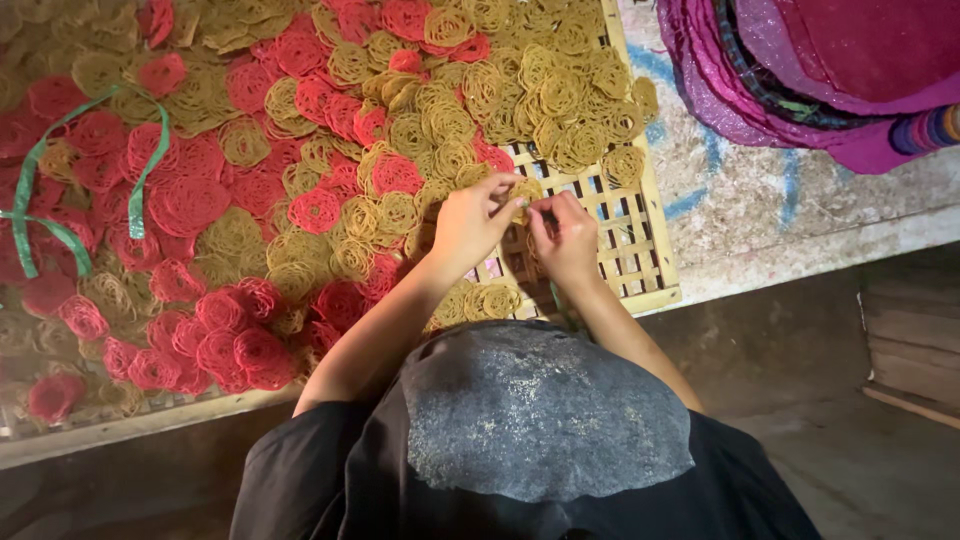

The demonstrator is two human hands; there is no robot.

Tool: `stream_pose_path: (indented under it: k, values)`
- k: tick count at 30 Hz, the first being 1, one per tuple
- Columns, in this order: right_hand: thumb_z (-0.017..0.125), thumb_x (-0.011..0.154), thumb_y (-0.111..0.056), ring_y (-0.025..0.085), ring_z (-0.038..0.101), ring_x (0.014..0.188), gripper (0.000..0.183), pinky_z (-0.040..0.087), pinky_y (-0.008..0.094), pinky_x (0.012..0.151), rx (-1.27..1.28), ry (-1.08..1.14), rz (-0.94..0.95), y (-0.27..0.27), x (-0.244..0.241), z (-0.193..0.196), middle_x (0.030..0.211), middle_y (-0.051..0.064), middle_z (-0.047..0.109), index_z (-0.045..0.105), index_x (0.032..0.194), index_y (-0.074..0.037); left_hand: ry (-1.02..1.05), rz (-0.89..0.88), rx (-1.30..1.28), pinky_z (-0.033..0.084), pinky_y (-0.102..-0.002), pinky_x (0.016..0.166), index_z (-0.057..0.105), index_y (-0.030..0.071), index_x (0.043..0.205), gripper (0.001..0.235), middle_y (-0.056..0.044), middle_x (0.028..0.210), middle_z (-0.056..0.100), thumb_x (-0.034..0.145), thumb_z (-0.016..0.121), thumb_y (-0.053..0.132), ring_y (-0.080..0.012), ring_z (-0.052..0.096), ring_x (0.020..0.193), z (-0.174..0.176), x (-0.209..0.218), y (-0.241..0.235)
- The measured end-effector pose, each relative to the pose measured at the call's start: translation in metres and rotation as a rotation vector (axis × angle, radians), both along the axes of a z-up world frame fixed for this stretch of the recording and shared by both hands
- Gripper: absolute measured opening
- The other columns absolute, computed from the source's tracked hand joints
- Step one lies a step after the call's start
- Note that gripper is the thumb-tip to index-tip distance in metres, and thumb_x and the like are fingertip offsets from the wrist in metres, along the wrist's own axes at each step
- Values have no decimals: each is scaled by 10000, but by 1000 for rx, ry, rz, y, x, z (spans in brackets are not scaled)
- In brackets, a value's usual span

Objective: The person picks up individual red and yellow coiled paper roses from a wooden tray and threads them onto a green ribbon. They continue adding roses one by one, alternating colors, and then tie the ribbon to secure the bundle.

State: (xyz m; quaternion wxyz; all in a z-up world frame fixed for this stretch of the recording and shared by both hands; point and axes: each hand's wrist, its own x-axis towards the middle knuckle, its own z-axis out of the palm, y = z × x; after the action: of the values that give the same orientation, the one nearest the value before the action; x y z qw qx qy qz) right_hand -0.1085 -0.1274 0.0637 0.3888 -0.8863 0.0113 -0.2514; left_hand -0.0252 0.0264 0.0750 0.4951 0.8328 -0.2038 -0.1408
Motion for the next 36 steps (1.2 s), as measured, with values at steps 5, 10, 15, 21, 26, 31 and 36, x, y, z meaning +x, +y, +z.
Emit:
stream_pose_path:
  k: [5,10,15,21,26,31,36]
  values:
    - [753,915,-10,207,610,645,95,482,334,581,86,121,-75,2,-3,2,826,108,654,667,952,2,35,-107,-54,596,-335,740,704,152,1230,310,-106,982,784,925,687,207,-234,770,830,2,-5,0]
    - [721,947,-32,149,649,752,430,526,284,695,286,192,24,-13,-9,3,891,69,683,578,1353,-16,-9,-181,-258,624,-300,807,718,79,1147,228,-98,1009,774,924,668,62,-205,790,878,3,-2,-4]
    - [655,923,50,248,726,1033,244,559,340,902,172,134,105,-37,-27,-8,1112,144,727,642,1163,8,-93,-186,-235,619,-320,764,736,54,1046,142,-106,954,770,922,678,18,-225,781,833,12,-12,-9]
    - [708,928,-36,311,614,1194,322,481,410,1044,-25,160,44,-50,-44,-19,1249,171,650,606,1234,-18,-126,-181,-285,631,-324,776,708,62,1065,130,-88,1006,756,944,662,48,-219,772,867,25,-13,-19]
    - [620,868,-31,300,502,1291,643,398,431,1104,295,16,169,-44,-47,-10,1470,177,455,376,1461,10,-207,-239,-142,571,-384,680,735,124,1019,131,-89,958,731,923,660,77,-282,722,791,32,-15,-24]
    - [668,932,17,285,570,1279,301,485,411,1076,51,34,123,-48,-43,-14,1392,124,537,645,1226,-44,-176,-239,-149,563,-393,698,717,124,1034,119,-95,951,709,934,658,97,-293,714,805,39,-20,-27]
    - [703,938,-29,274,596,1186,213,478,432,1028,-129,174,36,-50,-43,-13,1233,124,661,685,1150,-36,-220,-247,-207,582,-374,736,689,120,1043,109,-75,996,729,941,649,116,-276,731,878,45,-18,-27]
